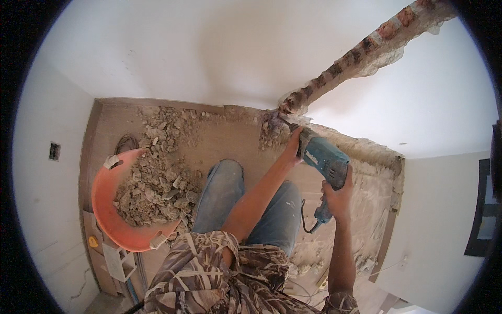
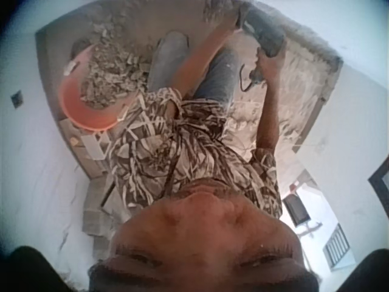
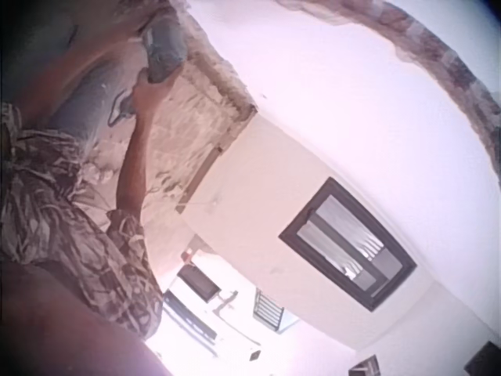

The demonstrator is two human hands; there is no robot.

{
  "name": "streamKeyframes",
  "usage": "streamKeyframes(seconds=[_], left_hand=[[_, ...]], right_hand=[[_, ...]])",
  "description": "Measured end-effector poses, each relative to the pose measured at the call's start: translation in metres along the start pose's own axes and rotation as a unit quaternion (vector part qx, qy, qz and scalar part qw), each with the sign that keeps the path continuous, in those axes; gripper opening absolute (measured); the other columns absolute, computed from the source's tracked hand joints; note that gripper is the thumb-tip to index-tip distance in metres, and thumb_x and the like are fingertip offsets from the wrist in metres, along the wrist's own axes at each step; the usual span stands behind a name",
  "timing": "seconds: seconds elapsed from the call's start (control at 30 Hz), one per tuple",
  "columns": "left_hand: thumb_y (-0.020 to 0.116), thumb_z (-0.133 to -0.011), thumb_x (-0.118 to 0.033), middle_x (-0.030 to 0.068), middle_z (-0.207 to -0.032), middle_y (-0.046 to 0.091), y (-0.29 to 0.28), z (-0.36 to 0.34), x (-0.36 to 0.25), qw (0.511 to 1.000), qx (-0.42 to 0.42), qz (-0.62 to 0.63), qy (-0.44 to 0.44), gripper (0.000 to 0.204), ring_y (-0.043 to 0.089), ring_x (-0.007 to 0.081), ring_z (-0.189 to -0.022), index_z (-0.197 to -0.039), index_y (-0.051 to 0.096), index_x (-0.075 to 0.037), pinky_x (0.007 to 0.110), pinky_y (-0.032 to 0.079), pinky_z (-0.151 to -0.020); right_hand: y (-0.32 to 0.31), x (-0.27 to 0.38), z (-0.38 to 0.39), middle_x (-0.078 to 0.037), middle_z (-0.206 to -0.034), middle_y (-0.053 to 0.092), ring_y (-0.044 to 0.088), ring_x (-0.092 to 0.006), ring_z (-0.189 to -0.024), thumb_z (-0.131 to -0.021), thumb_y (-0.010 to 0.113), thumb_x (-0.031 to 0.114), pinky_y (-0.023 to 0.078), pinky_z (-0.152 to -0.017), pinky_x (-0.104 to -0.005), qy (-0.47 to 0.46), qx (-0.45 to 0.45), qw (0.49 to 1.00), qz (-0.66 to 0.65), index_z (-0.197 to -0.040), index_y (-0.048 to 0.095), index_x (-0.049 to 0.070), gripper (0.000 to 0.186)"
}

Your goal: The person uses a jackhammer to break concrete along the base of a wall and then uses a trowel to scrape and move debris.

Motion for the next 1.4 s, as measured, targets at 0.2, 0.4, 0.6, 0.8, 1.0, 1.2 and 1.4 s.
streamKeyframes(seconds=[0.2,0.4,0.6,0.8,1.0,1.2,1.4], left_hand=[[0.055,-0.093,-0.055,0.0079,-0.104,0.069,-0.010,-0.023,0.008,0.999,-0.043,-0.003,-0.018,0.048,0.067,0.0240,-0.095,-0.108,0.066,-0.010,0.042,0.054,-0.086],[0.053,-0.094,-0.054,0.0116,-0.111,0.068,-0.008,-0.046,0.007,0.998,-0.060,-0.009,-0.026,0.052,0.067,0.0270,-0.100,-0.114,0.064,-0.007,0.046,0.054,-0.091],[0.046,-0.094,-0.057,0.0102,-0.110,0.068,0.030,-0.064,-0.020,0.999,-0.041,0.030,-0.009,0.056,0.064,0.0295,-0.104,-0.113,0.065,-0.008,0.051,0.050,-0.095],[0.031,-0.098,-0.061,0.0107,-0.119,0.065,0.037,-0.062,-0.041,0.998,-0.039,0.056,0.017,0.063,0.060,0.0293,-0.114,-0.121,0.062,-0.011,0.050,0.047,-0.100],[0.030,-0.099,-0.061,0.0100,-0.120,0.065,0.014,-0.065,-0.049,0.992,-0.080,0.082,0.059,0.064,0.060,0.0287,-0.114,-0.122,0.061,-0.011,0.048,0.049,-0.100],[0.034,-0.098,-0.062,0.0101,-0.118,0.066,0.006,-0.043,-0.022,0.998,0.013,0.039,0.048,0.064,0.063,0.0277,-0.109,-0.122,0.062,-0.010,0.044,0.052,-0.096],[0.043,-0.094,-0.067,0.0113,-0.118,0.066,-0.039,0.034,0.028,0.999,-0.018,-0.012,0.036,0.066,0.063,0.0281,-0.108,-0.121,0.062,-0.011,0.047,0.052,-0.095]], right_hand=[[-0.011,0.001,-0.018,-0.011,-0.087,0.059,0.060,-0.0163,-0.063,-0.076,0.064,0.003,0.053,-0.047,-0.0309,0.015,-0.001,1.000,-0.021,-0.150,0.020,0.001,0.086],[-0.030,0.015,-0.053,-0.009,-0.087,0.059,0.059,-0.0159,-0.062,-0.076,0.063,0.003,0.052,-0.047,-0.0312,0.031,0.032,0.999,-0.015,-0.142,0.032,0.003,0.073],[-0.028,0.065,-0.102,-0.008,-0.083,0.059,0.059,-0.0164,-0.060,-0.076,0.064,0.003,0.051,-0.047,-0.0320,-0.044,0.080,0.996,0.024,-0.138,0.038,0.006,0.068],[-0.012,0.087,-0.128,-0.007,-0.082,0.060,0.059,-0.0166,-0.060,-0.076,0.064,0.004,0.051,-0.053,-0.0321,-0.091,0.129,0.986,0.060,-0.135,0.041,0.006,0.064],[0.005,0.100,-0.128,-0.009,-0.087,0.062,0.060,-0.0167,-0.063,-0.075,0.066,0.006,0.052,-0.058,-0.0344,-0.128,0.134,0.977,0.105,-0.134,0.042,0.004,0.064],[-0.002,0.054,-0.104,-0.014,-0.103,0.062,0.063,-0.0176,-0.074,-0.074,0.068,0.005,0.053,-0.058,-0.0343,-0.212,0.104,0.958,0.165,-0.139,0.039,0.004,0.071],[-0.006,-0.042,0.004,-0.020,-0.115,0.059,0.059,-0.0256,-0.088,-0.077,0.068,0.009,0.049,-0.070,-0.0368,-0.095,0.092,0.985,0.106,-0.148,0.026,0.005,0.083]])
Point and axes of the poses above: each hand's wrist, its own z-axis away from the middle knuckle, its own y-axis out of the palm, x = y × z, the point moved 7 cm from there along -z, towards the middle knuckle
